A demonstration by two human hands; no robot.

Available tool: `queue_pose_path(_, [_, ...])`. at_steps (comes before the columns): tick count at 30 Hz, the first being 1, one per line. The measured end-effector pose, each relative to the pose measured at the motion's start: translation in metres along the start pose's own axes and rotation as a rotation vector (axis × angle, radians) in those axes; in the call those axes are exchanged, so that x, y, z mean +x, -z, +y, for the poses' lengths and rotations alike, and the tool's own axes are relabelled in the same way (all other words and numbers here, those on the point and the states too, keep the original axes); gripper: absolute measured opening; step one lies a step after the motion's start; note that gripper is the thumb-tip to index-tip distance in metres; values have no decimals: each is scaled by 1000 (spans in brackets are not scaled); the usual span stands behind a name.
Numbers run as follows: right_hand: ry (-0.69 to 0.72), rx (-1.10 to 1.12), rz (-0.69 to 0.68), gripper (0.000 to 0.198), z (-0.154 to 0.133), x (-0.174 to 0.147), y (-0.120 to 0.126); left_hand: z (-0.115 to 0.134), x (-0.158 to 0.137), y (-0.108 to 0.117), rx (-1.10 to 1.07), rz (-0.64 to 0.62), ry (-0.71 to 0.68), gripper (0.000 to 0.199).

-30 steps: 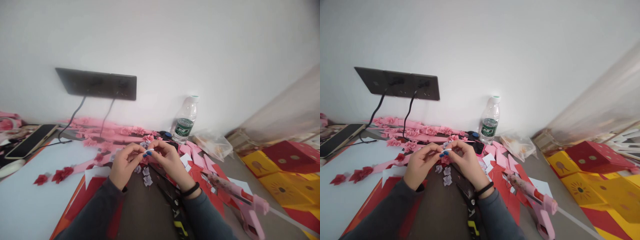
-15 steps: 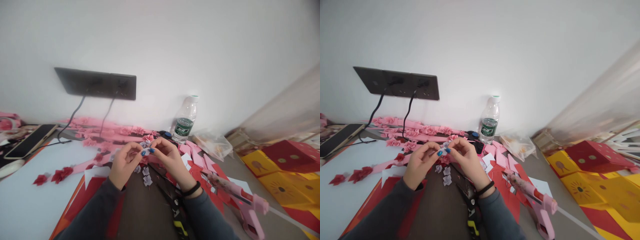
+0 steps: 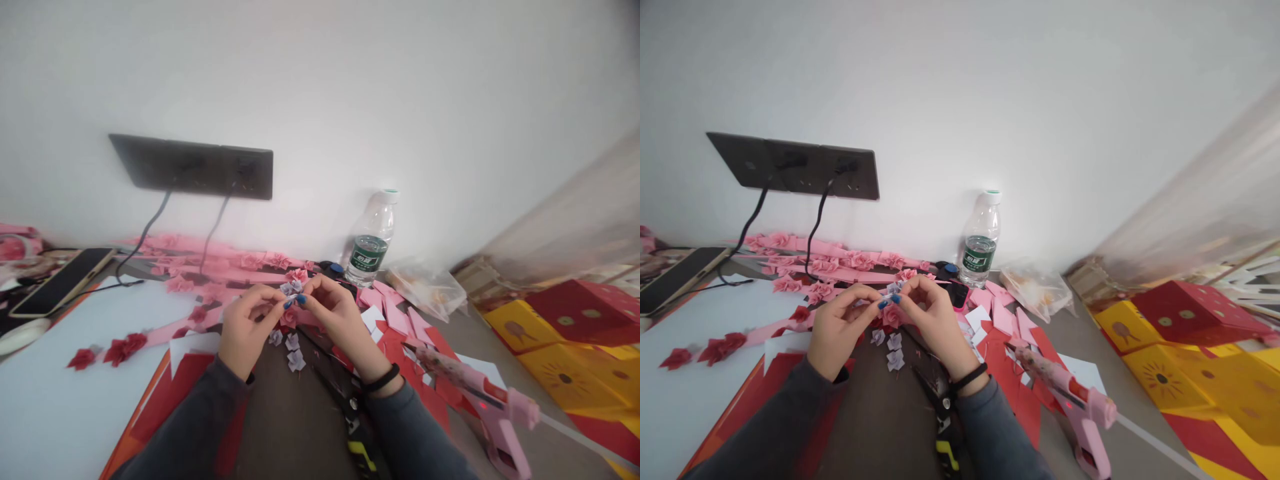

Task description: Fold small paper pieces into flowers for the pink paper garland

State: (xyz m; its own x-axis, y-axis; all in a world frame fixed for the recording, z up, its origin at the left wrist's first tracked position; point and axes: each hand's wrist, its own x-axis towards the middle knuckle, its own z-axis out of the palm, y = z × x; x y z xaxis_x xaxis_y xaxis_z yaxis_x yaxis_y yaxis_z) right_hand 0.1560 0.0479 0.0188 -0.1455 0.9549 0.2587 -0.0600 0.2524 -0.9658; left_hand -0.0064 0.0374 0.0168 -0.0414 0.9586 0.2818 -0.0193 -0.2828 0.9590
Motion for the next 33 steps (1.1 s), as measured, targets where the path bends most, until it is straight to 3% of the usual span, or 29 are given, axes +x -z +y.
queue_pose_path(5, [-87, 35, -41, 33, 1, 0, 0, -5, -1, -1, 49, -44, 2, 9])
queue_pose_path(11, [-115, 85, -113, 33, -2, -2, -3, -7, -2, -1, 108, -3, -7, 12])
queue_pose_path(16, [-52, 35, -1, 31, 1, -1, -2, -7, -4, -4, 69, -73, -26, 14])
queue_pose_path(20, [-49, 23, -4, 30, 3, 0, -1, -8, -2, -4, 30, -85, -78, 10])
queue_pose_path(29, [-28, -85, -6, 19, -5, -2, -4, -23, 0, -4, -216, -81, 155, 7])
queue_pose_path(33, [16, -140, 4, 13, -9, -4, -5, -22, 0, -3, -196, -69, 148, 7])
